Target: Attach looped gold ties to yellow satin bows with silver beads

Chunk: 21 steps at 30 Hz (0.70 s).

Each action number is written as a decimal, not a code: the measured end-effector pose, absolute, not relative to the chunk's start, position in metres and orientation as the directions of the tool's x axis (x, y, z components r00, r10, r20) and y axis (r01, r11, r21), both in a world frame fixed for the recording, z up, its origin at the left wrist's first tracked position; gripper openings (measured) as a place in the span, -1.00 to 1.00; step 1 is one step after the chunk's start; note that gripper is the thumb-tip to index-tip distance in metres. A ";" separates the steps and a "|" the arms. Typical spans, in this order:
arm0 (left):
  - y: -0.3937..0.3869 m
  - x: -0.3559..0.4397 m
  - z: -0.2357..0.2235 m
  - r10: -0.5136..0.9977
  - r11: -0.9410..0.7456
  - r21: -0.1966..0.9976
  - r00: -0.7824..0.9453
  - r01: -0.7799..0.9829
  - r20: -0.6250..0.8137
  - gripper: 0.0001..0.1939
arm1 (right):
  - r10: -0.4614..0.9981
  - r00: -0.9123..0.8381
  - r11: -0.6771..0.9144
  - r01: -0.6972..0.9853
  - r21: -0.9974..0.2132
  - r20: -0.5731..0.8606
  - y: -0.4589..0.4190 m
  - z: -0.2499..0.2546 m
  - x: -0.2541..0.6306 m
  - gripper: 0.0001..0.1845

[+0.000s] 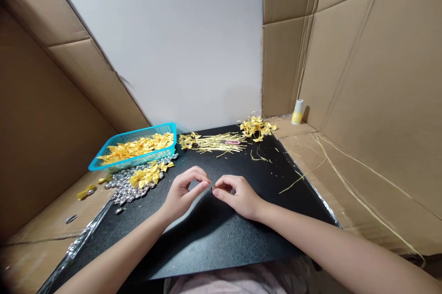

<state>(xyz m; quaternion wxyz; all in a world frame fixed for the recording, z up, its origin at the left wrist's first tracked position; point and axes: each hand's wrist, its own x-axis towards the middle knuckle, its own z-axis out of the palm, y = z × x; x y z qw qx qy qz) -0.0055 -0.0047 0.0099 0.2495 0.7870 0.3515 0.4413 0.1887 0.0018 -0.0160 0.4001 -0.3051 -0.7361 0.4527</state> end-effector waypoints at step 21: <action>0.036 -0.010 0.148 0.748 -0.663 0.649 0.345 0.373 0.567 -0.78 | 0.764 -0.446 0.386 -0.263 -0.884 0.466 0.050 0.101 0.163 -0.90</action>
